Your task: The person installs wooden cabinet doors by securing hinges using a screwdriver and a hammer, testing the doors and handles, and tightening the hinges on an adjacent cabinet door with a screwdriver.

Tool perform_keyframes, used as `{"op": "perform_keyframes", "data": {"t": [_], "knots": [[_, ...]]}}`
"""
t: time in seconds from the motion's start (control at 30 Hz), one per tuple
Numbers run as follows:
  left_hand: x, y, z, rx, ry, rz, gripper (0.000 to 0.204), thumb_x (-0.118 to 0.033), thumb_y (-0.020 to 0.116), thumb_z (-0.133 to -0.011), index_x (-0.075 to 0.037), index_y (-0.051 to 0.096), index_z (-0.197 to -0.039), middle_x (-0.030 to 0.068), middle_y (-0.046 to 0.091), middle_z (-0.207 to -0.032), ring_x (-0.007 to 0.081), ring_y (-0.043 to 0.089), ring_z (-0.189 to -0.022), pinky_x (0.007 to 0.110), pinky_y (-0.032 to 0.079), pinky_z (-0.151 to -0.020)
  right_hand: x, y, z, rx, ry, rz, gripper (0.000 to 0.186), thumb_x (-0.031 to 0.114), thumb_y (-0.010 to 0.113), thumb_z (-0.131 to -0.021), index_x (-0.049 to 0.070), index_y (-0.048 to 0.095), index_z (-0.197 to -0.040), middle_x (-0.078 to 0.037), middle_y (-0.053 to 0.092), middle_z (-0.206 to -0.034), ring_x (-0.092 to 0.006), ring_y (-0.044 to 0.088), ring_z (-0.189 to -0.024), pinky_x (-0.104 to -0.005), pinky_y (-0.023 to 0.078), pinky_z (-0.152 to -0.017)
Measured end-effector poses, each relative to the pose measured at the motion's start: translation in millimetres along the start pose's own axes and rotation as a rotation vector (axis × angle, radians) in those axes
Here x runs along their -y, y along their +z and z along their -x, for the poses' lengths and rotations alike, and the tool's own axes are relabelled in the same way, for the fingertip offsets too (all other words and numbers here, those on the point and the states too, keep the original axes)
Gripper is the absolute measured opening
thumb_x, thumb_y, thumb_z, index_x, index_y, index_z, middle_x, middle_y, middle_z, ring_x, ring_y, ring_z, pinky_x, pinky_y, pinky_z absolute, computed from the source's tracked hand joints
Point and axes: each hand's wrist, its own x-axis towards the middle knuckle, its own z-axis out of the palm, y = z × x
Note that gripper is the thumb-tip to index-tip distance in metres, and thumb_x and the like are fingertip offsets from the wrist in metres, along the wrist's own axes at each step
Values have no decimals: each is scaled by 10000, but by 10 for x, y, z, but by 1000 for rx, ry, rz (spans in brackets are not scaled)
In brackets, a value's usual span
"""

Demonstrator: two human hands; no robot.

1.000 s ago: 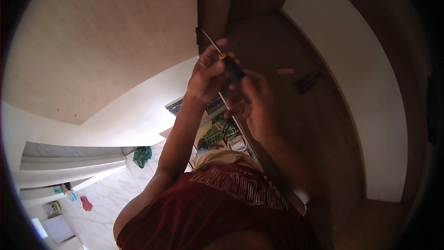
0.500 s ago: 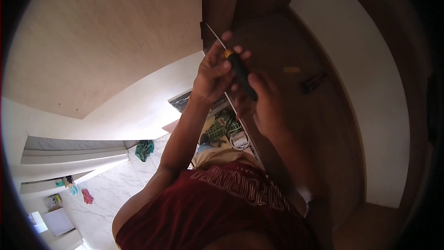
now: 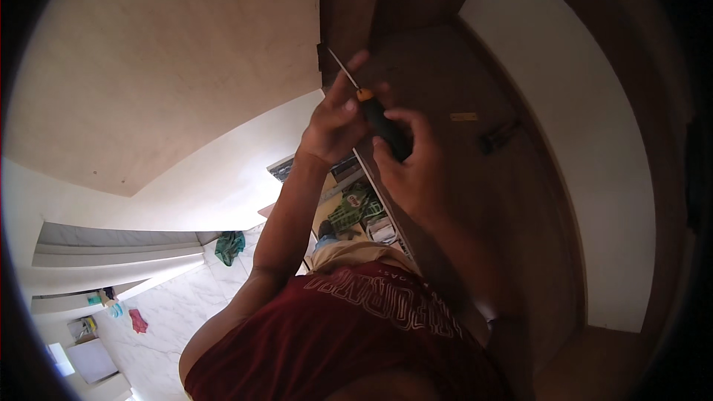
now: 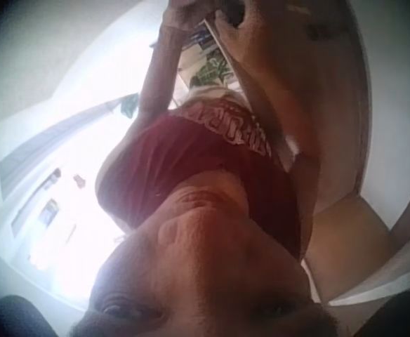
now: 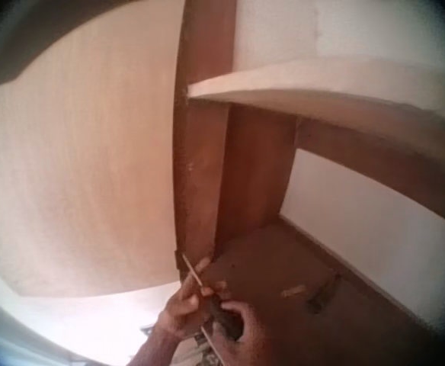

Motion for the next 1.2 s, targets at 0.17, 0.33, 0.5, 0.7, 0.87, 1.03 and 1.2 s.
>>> {"op": "perform_keyframes", "data": {"t": [0.17, 0.33, 0.5, 0.7, 0.87, 1.03, 1.2], "knots": [[14, -365, 8, -122, -18, -197, 748, -49, 705, -914, -112, 321, -1552, 83, 639, -1097, 182, 628, -1027, 342, 509, -936, 59, 44, 20, -100, 248, -482, 273, 86, 663, -935, 31, 576, -1189, -88, 656, -982, -176, 658, -798, -349, 559, -675], [-11, -156, 46, -101, 14, -181, 749, -64, 715, -915, -111, 322, -1551, 100, 656, -1129, 198, 639, -1066, 355, 519, -932, 10, -92, -42, 50, 223, -356, 293, 121, 692, -935, 56, 574, -1195, -70, 641, -975, -128, 633, -768, -278, 516, -552], [2, -102, 47, -143, 20, -139, 738, -36, 669, -923, -95, 299, -1558, 121, 652, -1201, 269, 654, -1059, 391, 537, -934, -68, 6, -110, -204, -755, 523, 294, 138, 682, -944, 35, 571, -1196, -69, 667, -904, -110, 621, -677, -278, 505, -537], [-10, -163, 79, -102, 92, -165, 733, 12, 628, -935, -67, 254, -1560, 181, 641, -1237, 318, 635, -1169, 443, 541, -1001, 4, -102, -146, 252, 464, -617, 251, 137, 670, -955, 55, 616, -1185, -38, 658, -910, -83, 631, -766, -241, 502, -520], [74, -153, 206, -578, 111, -261, 654, 48, 586, -924, 6, 300, -1511, 208, 636, -1238, 333, 584, -1254, 413, 486, -1087, -382, -45, -214, -101, -290, 292, 366, 145, 715, -914, 2, 592, -1227, -94, 696, -1013, -141, 674, -802, -288, 528, -721], [103, -599, 267, -817, 445, -401, 507, -14, 622, -955, 25, 377, -1398, 179, 632, -1226, 255, 599, -1171, 361, 477, -1072, -339, -67, -180, -32, -134, 97, 328, 125, 714, -910, 2, 604, -1193, -123, 689, -1034, -185, 675, -894, -337, 529, -764], [235, -602, 109, -896, 583, -225, 496, -73, 729, -915, -25, 398, -1282, 128, 593, -1181, 202, 577, -1134, 391, 498, -957, -556, -426, -310, -136, 13, -82, 431, 225, 710, -936, -32, 569, -1252, -111, 703, -1016, -184, 687, -830, -335, 546, -734]]}}
